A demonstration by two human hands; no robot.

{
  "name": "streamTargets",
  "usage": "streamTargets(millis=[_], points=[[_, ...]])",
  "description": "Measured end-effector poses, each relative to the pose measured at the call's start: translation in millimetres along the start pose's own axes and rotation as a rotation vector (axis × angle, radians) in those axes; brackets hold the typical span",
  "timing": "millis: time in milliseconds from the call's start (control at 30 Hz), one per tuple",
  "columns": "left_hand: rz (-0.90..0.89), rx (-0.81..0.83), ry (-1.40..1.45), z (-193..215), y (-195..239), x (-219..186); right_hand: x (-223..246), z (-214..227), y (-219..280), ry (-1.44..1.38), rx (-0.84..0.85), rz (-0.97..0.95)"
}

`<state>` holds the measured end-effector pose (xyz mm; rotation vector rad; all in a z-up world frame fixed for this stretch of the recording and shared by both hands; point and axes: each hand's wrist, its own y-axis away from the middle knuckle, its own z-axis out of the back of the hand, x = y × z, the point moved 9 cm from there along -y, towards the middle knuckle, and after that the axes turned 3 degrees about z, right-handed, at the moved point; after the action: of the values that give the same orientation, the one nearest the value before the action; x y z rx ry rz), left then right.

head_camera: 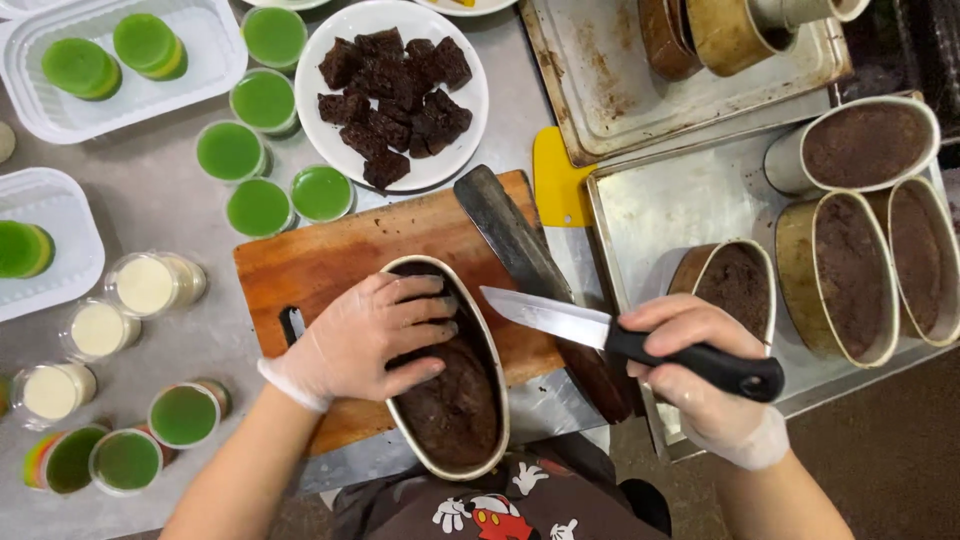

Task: Using a knife to loosen a baked chocolate cake from its oval metal mold.

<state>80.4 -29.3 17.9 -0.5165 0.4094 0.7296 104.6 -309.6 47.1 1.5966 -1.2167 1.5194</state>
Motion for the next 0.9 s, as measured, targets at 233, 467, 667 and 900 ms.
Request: streamTargets(millis=[233, 467, 667, 900], points=[[0.551, -0.146, -0.335, -27, 10, -18, 26, 5, 4, 0.247, -0.012, 0.058], [0.655, -0.176, -0.471, -47, 18, -21, 57, -37, -43, 0.522, 0.178, 0.481], [0.667, -0.211, -0.427, -49, 21, -20, 50, -92, -92, 0.341, 0.311, 0.425], [0.665, -0.255, -0.357, -42, 20, -20, 5, -143, -127, -0.417, 0.489, 0.29]])
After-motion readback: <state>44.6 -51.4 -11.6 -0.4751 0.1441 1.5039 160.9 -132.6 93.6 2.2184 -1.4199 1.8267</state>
